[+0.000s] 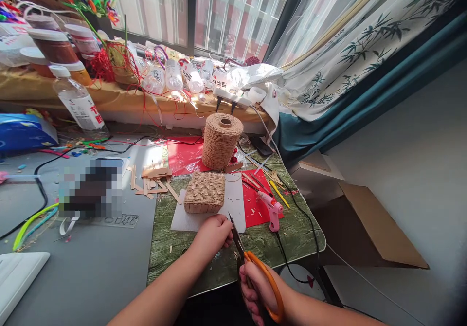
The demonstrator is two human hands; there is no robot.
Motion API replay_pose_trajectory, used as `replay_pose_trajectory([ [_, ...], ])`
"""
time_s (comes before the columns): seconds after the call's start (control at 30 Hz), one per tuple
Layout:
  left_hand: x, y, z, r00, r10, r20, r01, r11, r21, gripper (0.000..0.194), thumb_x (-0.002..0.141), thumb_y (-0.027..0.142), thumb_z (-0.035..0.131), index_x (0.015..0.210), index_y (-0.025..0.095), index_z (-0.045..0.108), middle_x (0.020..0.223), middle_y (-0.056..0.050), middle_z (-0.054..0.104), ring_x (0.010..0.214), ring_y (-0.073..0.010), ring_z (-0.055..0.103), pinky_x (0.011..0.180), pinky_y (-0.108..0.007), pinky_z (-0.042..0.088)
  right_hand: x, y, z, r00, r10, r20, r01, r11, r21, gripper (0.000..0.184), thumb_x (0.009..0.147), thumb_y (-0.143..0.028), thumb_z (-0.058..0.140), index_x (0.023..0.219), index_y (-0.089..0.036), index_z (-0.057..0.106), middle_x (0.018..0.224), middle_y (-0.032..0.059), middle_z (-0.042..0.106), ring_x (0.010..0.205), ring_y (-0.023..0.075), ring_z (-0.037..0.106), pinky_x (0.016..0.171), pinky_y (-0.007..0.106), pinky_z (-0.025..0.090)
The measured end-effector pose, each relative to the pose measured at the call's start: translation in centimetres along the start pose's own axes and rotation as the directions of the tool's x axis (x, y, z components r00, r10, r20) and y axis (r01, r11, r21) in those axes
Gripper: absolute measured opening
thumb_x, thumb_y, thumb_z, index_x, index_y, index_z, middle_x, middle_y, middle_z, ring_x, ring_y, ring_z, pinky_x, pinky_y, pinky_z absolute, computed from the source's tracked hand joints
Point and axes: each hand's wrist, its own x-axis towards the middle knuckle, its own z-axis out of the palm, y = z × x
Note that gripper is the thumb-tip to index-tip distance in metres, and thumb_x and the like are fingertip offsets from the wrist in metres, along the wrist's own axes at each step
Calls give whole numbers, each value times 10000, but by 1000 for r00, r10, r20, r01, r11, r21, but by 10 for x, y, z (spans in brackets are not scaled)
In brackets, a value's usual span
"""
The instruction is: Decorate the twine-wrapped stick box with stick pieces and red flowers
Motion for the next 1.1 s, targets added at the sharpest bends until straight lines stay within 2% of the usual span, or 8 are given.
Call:
replay_pose_trajectory([
  [0.2,1,0,0,999,20,24,-21,1000,3,208,811,278,508,613,217,523,559,5,591,484,-143,535,473,-245,399,0,2,0,1000,-5,-21,5,1000,6,228,795,-459,485,861,-255,408,501,-113,385,349,96,350,273,196,379],
  [0.3,1,1,-1,1000,16,24,-16,1000,13,200,811,275,506,620,218,524,568,3,601,499,-151,552,479,-247,403,1,2,2,1000,-21,-11,20,1000,-20,276,782,-504,511,851,-256,412,490,-117,378,340,91,346,282,195,385],
  [0.43,1,-1,0,1000,11,23,-12,1000,29,178,805,290,532,646,213,547,616,-4,639,532,-154,581,497,-242,413,1,-3,5,997,-57,-61,52,996,-78,330,759,-555,543,804,-256,410,452,-125,354,297,79,308,262,193,361],
  [0.57,1,-3,-1,999,30,25,-31,999,25,200,813,313,518,647,211,563,593,1,618,533,-151,572,503,-241,408,5,-8,4,999,-24,-47,22,998,-55,313,794,-545,522,762,-257,404,436,-121,354,280,80,304,252,198,340],
  [0.73,-3,0,-3,998,41,49,-36,994,-104,267,806,410,521,636,206,552,571,5,581,486,-131,515,466,-235,381,9,-11,-5,991,-131,9,131,991,7,391,815,-606,562,754,-247,420,450,-116,381,316,73,318,280,202,365],
  [0.87,-12,8,-4,992,124,37,-114,975,-190,274,807,425,574,663,192,571,602,-4,598,486,-114,488,458,-227,361,-6,-14,-20,972,-230,-38,230,973,13,469,803,-673,614,825,-247,418,512,-108,446,346,74,350,297,202,376],
  [0.97,-17,12,-4,977,212,9,-205,951,-230,275,826,426,600,711,178,625,680,-31,643,569,-138,552,521,-247,437,-23,-14,-30,898,-407,-169,415,910,15,457,810,-618,683,833,-248,416,564,-104,434,396,70,345,321,182,336],
  [1.1,-18,9,-1,954,298,-28,-297,930,-216,281,868,434,594,765,180,659,754,-45,670,626,-164,593,592,-286,499,-38,-20,-51,686,-587,-431,666,745,45,377,880,-546,651,818,-251,425,590,-89,400,451,91,348,384,205,347],
])
